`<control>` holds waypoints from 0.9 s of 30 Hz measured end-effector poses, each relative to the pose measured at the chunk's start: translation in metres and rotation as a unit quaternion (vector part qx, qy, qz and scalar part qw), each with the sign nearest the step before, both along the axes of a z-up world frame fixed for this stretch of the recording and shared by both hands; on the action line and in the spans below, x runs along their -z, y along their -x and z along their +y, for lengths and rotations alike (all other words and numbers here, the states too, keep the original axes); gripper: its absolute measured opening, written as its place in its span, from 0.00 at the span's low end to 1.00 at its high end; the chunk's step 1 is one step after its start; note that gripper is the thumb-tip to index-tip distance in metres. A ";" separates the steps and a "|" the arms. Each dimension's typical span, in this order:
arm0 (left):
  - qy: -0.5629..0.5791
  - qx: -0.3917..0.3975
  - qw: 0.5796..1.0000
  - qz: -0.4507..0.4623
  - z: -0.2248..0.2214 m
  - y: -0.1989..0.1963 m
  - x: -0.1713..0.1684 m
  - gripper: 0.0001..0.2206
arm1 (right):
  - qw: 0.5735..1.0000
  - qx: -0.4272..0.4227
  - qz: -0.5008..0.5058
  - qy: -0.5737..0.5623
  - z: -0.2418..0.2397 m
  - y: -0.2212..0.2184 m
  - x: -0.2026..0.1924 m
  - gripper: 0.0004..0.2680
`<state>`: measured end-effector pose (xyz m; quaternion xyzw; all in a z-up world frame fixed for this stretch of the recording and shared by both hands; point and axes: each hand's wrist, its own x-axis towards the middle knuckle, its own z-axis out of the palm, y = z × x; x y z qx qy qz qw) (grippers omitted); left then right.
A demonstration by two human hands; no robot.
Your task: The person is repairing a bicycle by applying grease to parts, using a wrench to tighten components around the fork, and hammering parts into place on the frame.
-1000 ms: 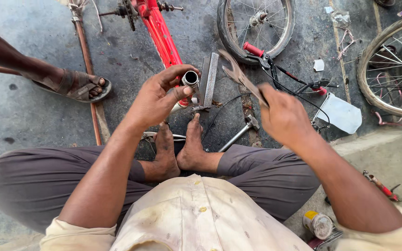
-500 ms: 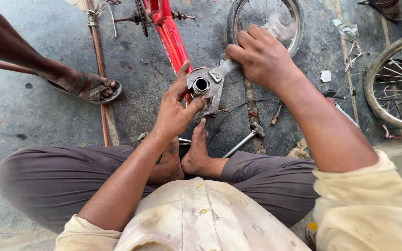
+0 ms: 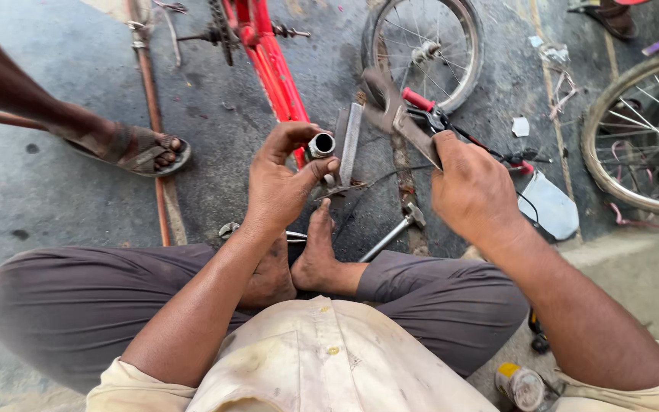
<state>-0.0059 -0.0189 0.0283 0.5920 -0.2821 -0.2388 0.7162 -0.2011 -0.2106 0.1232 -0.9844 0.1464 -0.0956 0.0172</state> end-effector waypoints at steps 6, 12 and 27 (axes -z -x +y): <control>-0.033 0.048 0.998 -0.037 0.012 -0.014 -0.004 0.20 | 0.993 -0.105 0.006 0.059 -0.029 -0.040 0.007 0.11; -0.084 0.047 0.995 -0.035 0.007 -0.015 -0.002 0.22 | 0.969 -0.188 0.037 0.156 -0.074 -0.090 0.038 0.06; -0.098 0.062 0.992 -0.042 0.011 -0.009 -0.006 0.22 | 0.994 -0.048 0.045 0.085 0.050 0.013 -0.009 0.08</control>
